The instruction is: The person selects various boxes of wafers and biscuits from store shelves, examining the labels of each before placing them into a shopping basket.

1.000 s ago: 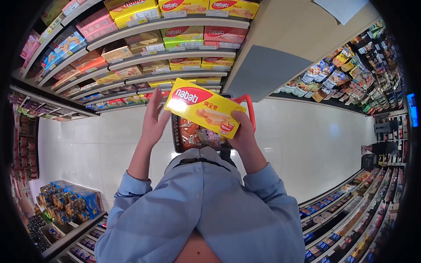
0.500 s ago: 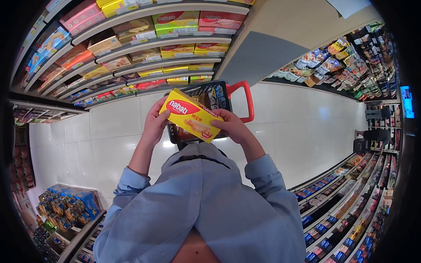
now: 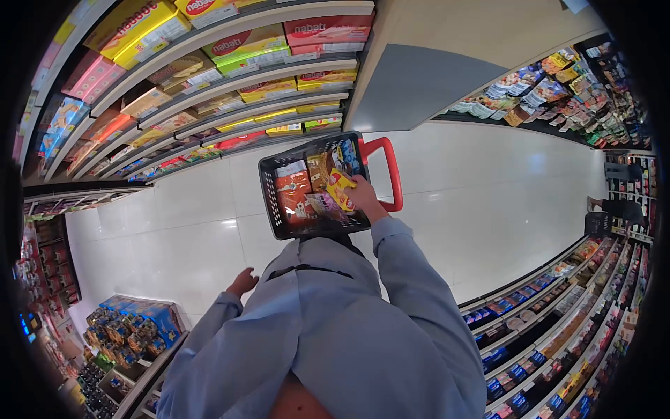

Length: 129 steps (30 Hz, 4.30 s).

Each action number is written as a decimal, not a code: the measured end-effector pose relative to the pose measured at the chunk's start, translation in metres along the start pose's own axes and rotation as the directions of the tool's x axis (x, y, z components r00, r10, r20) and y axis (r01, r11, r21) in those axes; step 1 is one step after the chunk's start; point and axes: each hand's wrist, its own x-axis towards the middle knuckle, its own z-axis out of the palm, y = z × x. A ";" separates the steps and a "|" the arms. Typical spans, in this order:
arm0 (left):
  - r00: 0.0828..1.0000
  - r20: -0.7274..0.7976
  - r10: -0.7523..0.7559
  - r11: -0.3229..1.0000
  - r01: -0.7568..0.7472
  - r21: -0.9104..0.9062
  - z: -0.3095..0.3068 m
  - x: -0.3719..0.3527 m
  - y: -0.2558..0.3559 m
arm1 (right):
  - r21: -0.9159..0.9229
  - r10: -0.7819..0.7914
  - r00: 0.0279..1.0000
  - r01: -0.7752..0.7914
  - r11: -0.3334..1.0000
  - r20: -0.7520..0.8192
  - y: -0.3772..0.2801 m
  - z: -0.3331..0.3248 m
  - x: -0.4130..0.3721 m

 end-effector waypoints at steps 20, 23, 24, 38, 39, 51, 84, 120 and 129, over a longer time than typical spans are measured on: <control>0.966 0.042 -0.255 0.850 0.245 -0.466 -0.012 -0.044 0.098 | -0.224 -0.042 0.991 0.070 0.972 0.129 -0.024 0.046 0.115; 0.984 -0.001 -0.180 0.920 0.168 -0.355 -0.035 -0.026 0.109 | -0.020 -0.167 0.982 0.169 0.985 0.088 -0.040 0.026 0.104; 0.988 -0.019 -0.156 0.940 0.142 -0.311 -0.045 -0.018 0.115 | 0.068 -0.220 0.975 0.217 0.974 0.042 -0.047 0.018 0.099; 0.941 -0.150 0.302 0.918 -0.330 -0.222 -0.151 0.069 0.232 | 0.181 -0.763 0.528 0.848 0.498 -0.373 -0.306 -0.160 0.015; 0.943 -0.127 0.307 0.905 -0.331 -0.267 -0.159 0.058 0.233 | 0.085 -0.790 0.455 0.882 0.464 -0.411 -0.333 -0.170 0.002; 0.992 -0.081 -0.100 0.988 0.090 -0.123 -0.110 0.022 -0.039 | -0.209 -0.677 0.603 0.662 0.720 -0.422 -0.554 -0.245 0.027; 0.601 -0.682 0.416 -0.318 -0.606 -0.729 -0.366 -0.132 0.354 | 0.938 -0.652 0.742 0.319 0.135 -0.159 -0.320 -0.148 -0.182; 0.599 -0.595 0.536 -0.411 -0.431 -0.803 -0.338 -0.132 0.343 | 0.994 -0.725 0.689 0.076 0.072 -0.001 -0.306 -0.124 -0.188; 0.578 -0.606 0.547 -0.497 -0.358 -0.790 -0.335 -0.127 0.344 | 0.993 -0.794 0.608 0.078 0.094 0.027 -0.301 -0.132 -0.193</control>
